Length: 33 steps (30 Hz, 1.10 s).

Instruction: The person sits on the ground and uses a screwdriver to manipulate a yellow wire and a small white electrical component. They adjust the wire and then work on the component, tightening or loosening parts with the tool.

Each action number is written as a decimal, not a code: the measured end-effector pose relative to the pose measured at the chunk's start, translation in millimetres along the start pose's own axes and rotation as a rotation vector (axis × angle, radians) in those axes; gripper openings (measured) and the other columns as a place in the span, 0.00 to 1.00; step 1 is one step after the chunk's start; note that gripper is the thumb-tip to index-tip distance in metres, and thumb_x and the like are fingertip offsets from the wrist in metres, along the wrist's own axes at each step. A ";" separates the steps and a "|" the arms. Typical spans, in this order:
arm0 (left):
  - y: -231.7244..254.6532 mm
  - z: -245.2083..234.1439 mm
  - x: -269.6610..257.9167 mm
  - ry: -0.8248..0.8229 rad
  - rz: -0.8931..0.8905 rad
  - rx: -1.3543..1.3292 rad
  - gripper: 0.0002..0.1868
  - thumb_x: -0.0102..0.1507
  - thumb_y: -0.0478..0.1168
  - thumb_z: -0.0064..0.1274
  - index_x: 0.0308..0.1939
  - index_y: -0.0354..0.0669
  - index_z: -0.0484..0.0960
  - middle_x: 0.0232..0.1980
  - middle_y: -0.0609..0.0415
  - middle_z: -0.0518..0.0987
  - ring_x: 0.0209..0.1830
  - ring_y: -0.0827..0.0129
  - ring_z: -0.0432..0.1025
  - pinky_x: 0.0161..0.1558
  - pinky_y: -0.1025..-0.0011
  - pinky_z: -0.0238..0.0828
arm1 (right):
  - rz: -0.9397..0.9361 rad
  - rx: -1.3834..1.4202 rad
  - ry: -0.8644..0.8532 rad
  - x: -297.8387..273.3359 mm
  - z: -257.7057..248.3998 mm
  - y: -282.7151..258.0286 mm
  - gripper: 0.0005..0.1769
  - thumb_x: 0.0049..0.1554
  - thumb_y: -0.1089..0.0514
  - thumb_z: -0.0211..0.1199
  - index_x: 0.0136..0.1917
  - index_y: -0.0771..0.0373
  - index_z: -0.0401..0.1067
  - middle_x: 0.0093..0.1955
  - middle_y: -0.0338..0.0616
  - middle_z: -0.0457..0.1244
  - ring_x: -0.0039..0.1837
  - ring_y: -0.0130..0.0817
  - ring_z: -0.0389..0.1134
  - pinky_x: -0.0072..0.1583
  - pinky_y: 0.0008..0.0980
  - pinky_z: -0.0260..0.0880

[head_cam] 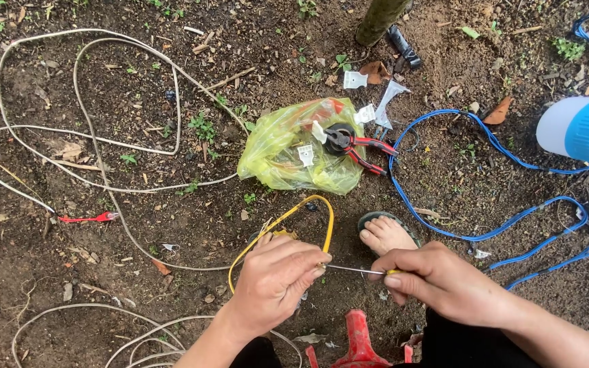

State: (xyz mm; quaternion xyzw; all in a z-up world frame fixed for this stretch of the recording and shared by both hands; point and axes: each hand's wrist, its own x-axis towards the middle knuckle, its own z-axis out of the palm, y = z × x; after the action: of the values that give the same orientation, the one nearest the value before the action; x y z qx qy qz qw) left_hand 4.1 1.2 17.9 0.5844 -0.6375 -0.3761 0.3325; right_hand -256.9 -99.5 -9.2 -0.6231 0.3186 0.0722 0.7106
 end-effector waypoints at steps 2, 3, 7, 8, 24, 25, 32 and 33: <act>-2.0 2.6 -0.8 0.011 -0.010 -0.002 0.07 0.61 0.37 0.55 0.39 0.40 0.86 0.38 0.54 0.85 0.31 0.71 0.73 0.38 0.73 0.66 | -0.082 -0.143 0.102 -1.9 5.6 -2.0 0.11 0.54 0.57 0.63 0.48 0.59 0.83 0.30 0.34 0.74 0.28 0.26 0.73 0.33 0.28 0.75; -3.0 3.8 -0.9 0.022 -0.019 -0.002 0.07 0.62 0.38 0.55 0.38 0.40 0.86 0.38 0.54 0.86 0.31 0.71 0.75 0.37 0.74 0.67 | -0.165 -0.287 0.205 -2.7 8.2 -3.1 0.12 0.51 0.58 0.66 0.49 0.60 0.81 0.35 0.36 0.77 0.28 0.28 0.75 0.34 0.29 0.77; 2.5 0.0 3.9 0.014 -0.064 -0.047 0.06 0.60 0.36 0.55 0.37 0.37 0.85 0.37 0.54 0.85 0.29 0.69 0.73 0.38 0.72 0.66 | -0.430 -0.516 0.386 -2.0 15.0 -1.2 0.12 0.52 0.62 0.65 0.50 0.62 0.77 0.33 0.37 0.68 0.31 0.31 0.69 0.36 0.32 0.71; 3.6 -0.1 5.1 0.030 -0.073 -0.075 0.06 0.60 0.35 0.55 0.37 0.36 0.85 0.35 0.54 0.84 0.28 0.69 0.73 0.37 0.72 0.68 | -0.507 -0.616 0.408 -2.5 14.1 -4.0 0.17 0.49 0.64 0.63 0.54 0.64 0.75 0.41 0.40 0.68 0.34 0.33 0.67 0.37 0.32 0.69; 0.8 7.8 5.0 0.100 -0.027 -0.114 0.07 0.61 0.36 0.54 0.37 0.37 0.85 0.34 0.52 0.84 0.28 0.70 0.72 0.35 0.73 0.67 | -0.177 -0.395 0.341 -6.6 1.2 -13.7 0.10 0.54 0.55 0.64 0.48 0.59 0.76 0.50 0.37 0.72 0.51 0.32 0.73 0.51 0.35 0.77; 1.8 7.8 5.9 0.099 -0.027 -0.114 0.07 0.61 0.36 0.54 0.37 0.37 0.85 0.34 0.52 0.84 0.28 0.70 0.72 0.35 0.73 0.67 | -0.177 -0.394 0.341 -6.3 2.9 -9.5 0.10 0.54 0.55 0.64 0.48 0.59 0.76 0.50 0.37 0.72 0.51 0.32 0.73 0.51 0.35 0.77; 5.2 6.1 7.5 0.078 -0.039 -0.095 0.07 0.61 0.37 0.53 0.37 0.36 0.84 0.35 0.53 0.84 0.27 0.70 0.70 0.35 0.73 0.65 | -0.315 -0.512 0.521 -6.0 15.0 2.4 0.10 0.49 0.60 0.70 0.44 0.61 0.71 0.45 0.39 0.71 0.38 0.29 0.73 0.40 0.28 0.75; 5.2 6.2 7.3 0.074 -0.047 -0.091 0.07 0.61 0.36 0.54 0.37 0.36 0.85 0.35 0.52 0.85 0.27 0.69 0.71 0.36 0.73 0.66 | -0.379 -0.593 0.586 -6.4 15.9 3.9 0.11 0.49 0.61 0.70 0.45 0.63 0.71 0.46 0.42 0.70 0.42 0.31 0.72 0.42 0.29 0.74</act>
State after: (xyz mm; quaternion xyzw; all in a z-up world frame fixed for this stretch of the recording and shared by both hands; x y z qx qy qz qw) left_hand -4.5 -5.4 19.2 0.5969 -0.5932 -0.3907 0.3731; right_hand -258.2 -81.9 -8.6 -0.8410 0.3524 -0.1503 0.3820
